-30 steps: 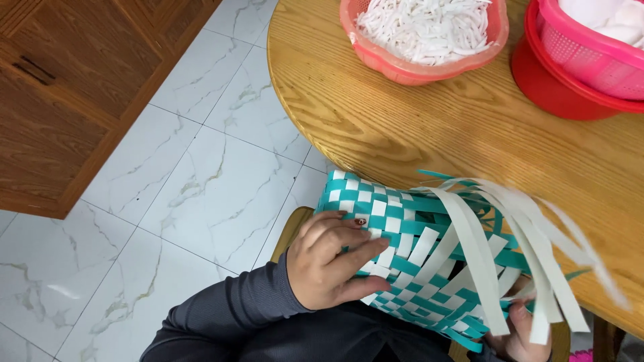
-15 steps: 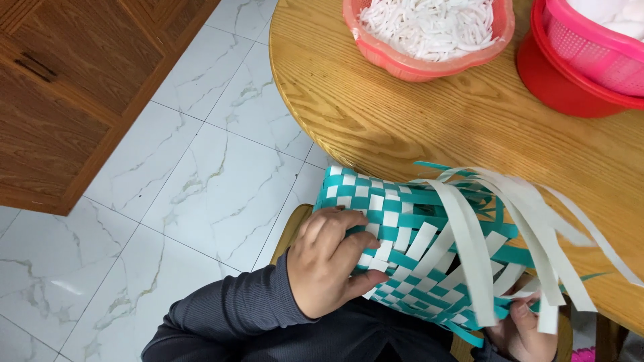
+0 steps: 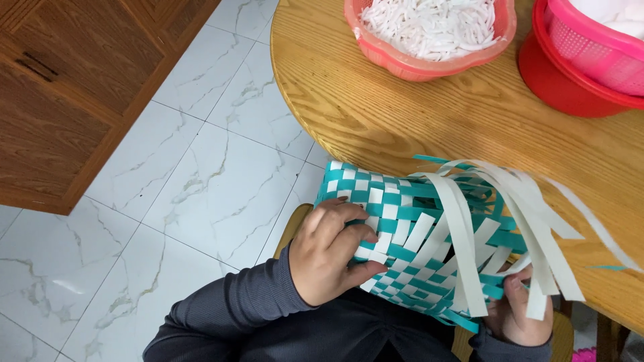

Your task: Weaving a plastic basket by interlacing and tucking in plastic strips.

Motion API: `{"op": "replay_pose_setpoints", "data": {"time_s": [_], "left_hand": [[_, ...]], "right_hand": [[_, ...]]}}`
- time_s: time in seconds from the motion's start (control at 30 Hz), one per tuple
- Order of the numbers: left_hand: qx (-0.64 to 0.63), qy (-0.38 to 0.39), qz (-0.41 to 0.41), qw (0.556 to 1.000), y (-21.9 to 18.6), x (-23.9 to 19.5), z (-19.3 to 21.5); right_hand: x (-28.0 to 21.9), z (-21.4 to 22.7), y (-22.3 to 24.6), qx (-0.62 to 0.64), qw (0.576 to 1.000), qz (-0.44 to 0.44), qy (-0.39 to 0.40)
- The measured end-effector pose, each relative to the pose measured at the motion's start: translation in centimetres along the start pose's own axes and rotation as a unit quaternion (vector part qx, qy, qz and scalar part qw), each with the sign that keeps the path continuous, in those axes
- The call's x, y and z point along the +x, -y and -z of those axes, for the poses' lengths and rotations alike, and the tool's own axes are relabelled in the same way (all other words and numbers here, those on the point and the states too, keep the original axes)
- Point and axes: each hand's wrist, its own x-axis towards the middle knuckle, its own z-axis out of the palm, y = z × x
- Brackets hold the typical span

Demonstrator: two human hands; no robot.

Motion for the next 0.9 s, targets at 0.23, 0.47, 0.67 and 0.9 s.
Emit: {"op": "replay_pose_setpoints", "data": {"time_s": [0.23,0.47,0.67,0.9], "left_hand": [[0.045,-0.019,-0.030,0.998,1.4,-0.9,-1.1],[0.028,-0.104,-0.074,0.991,3.4,-2.2,-3.0],[0.023,-0.116,-0.089,0.989,4.2,-2.5,-3.8],[0.067,-0.072,-0.056,0.994,4.4,-2.9,-4.0]], "right_hand": [[0.9,0.3,-0.5,0.074,0.996,-0.042,0.016],[0.8,-2.2,1.3,0.080,0.995,-0.042,0.040],[1.0,-2.1,1.0,0.051,0.997,-0.049,0.027],[1.6,-1.5,0.4,0.067,0.994,-0.071,0.048]]}}
